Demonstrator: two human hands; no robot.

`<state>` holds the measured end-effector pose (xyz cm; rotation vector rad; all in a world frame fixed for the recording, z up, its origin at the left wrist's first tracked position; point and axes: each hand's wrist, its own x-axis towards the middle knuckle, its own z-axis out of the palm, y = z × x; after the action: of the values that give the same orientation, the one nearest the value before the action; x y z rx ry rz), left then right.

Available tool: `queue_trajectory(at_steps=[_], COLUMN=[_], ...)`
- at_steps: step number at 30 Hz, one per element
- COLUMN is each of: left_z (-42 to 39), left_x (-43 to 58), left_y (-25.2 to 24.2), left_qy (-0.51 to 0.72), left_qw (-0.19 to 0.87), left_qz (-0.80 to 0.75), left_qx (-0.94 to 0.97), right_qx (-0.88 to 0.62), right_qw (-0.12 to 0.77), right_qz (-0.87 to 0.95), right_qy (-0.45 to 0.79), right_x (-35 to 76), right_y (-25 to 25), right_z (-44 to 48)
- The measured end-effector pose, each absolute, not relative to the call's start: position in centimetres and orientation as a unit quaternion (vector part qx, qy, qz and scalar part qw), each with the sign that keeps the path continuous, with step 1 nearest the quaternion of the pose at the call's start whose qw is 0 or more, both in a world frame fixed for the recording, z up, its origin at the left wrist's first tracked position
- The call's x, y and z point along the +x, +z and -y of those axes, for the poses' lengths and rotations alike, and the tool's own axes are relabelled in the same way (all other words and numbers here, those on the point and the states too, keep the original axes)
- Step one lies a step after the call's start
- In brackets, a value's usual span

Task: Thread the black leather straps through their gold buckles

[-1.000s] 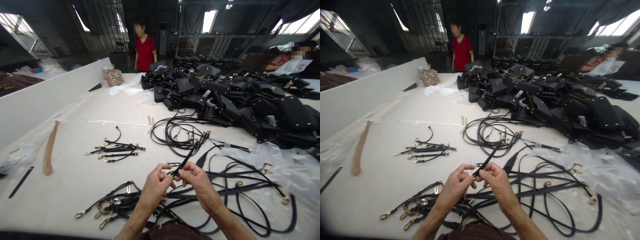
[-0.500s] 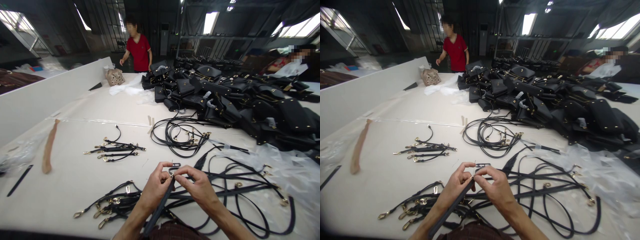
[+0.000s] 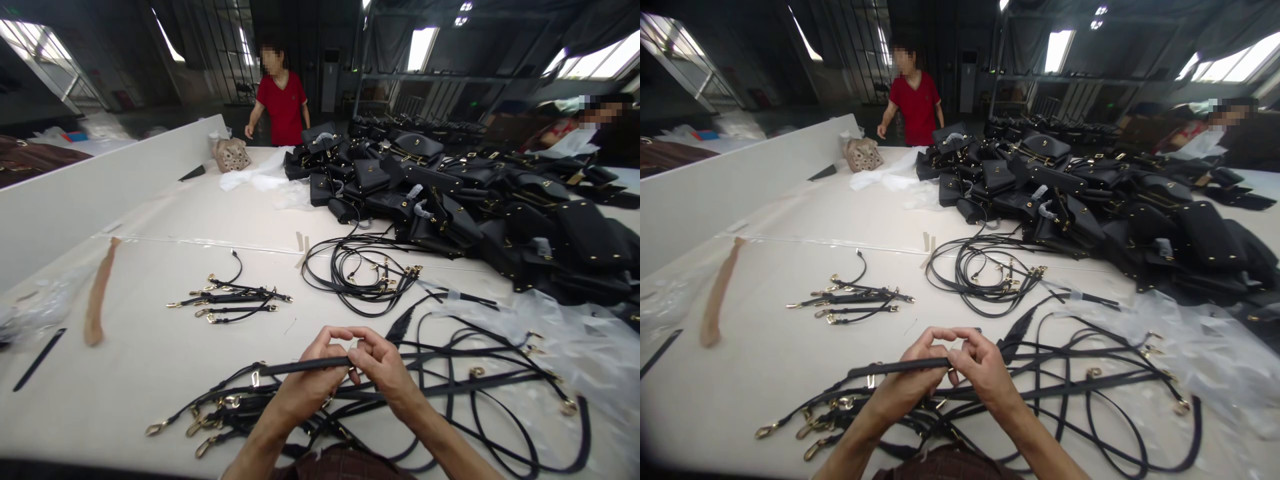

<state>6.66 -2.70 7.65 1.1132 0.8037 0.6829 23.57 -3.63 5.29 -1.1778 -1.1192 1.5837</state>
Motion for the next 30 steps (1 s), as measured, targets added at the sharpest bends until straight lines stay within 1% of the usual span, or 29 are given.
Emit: queue_trajectory(at_steps=[3, 6, 10, 13, 17, 22, 26, 30], left_z=[2.6, 2.5, 2.5, 2.6, 2.6, 2.3, 2.1, 2.1], left_x=[6.7, 6.7, 6.8, 6.9, 6.8, 6.0, 5.3, 4.8], left_y=[7.7, 7.6, 7.1, 7.0, 6.9, 6.6, 6.4, 6.0], left_qy=[0.313, 0.292, 0.271, 0.272, 0.277, 0.294, 0.260, 0.245], left_qw=[0.667, 0.614, 0.600, 0.603, 0.628, 0.588, 0.589, 0.619], left_qz=[-0.381, -0.405, -0.434, -0.441, -0.464, -0.513, -0.504, -0.502], left_qx=[0.559, 0.611, 0.615, 0.606, 0.561, 0.552, 0.576, 0.552], right_qx=[-0.473, -0.487, -0.495, -0.498, -0.520, -0.586, -0.614, -0.637], right_qw=[0.414, 0.411, 0.391, 0.388, 0.399, 0.426, 0.441, 0.448], right_qz=[0.451, 0.508, 0.623, 0.652, 0.611, 0.476, 0.442, 0.435], right_qy=[0.633, 0.579, 0.464, 0.420, 0.444, 0.498, 0.483, 0.451], right_x=[23.9, 24.3, 24.6, 24.5, 24.8, 27.1, 28.7, 29.7], right_y=[5.9, 6.3, 7.1, 7.9, 8.2, 6.7, 5.4, 4.0], right_z=[3.4, 3.1, 2.5, 2.2, 1.8, 1.6, 1.4, 0.5])
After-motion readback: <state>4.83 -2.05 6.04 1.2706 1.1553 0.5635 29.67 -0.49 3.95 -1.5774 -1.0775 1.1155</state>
